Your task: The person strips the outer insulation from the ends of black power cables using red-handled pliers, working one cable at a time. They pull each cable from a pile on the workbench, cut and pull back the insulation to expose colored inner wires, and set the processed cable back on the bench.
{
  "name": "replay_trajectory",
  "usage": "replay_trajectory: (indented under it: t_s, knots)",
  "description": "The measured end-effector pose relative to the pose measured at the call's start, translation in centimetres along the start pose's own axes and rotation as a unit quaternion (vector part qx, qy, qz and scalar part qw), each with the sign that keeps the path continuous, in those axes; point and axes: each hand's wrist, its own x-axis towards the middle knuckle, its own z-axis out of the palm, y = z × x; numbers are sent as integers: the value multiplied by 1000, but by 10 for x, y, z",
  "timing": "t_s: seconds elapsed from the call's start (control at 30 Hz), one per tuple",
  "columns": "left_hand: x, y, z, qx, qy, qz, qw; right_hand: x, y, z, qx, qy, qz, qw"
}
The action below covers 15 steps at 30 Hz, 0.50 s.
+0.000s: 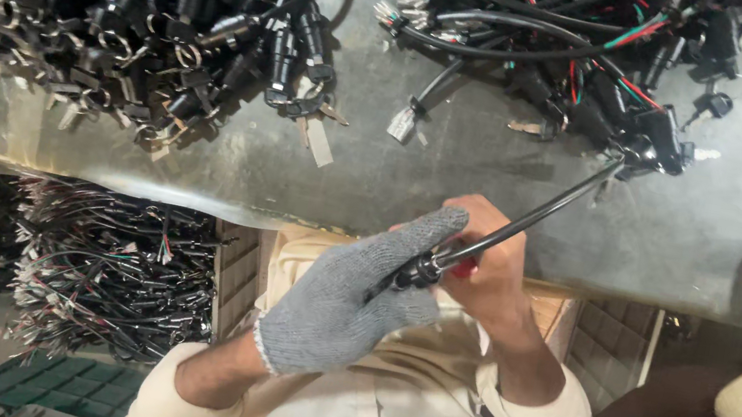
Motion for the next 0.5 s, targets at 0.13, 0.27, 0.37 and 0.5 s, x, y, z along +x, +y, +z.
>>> replay_trajectory:
  t_s: [0.13, 0.27, 0.37, 0.5]
  knots:
    - [8, -8, 0, 185, 74, 38, 979, -16, -6, 8, -132, 16, 125, 983]
    - [8, -11, -8, 261, 91, 82, 958, -14, 1, 12, -186, 30, 88, 978]
    - [8, 2, -39, 327, 180, 97, 922, 8, 6, -5, -250, 27, 23, 968]
    - [19, 21, -119, 340, 281, 30, 897, 43, 8, -52, -310, 43, -3, 950]
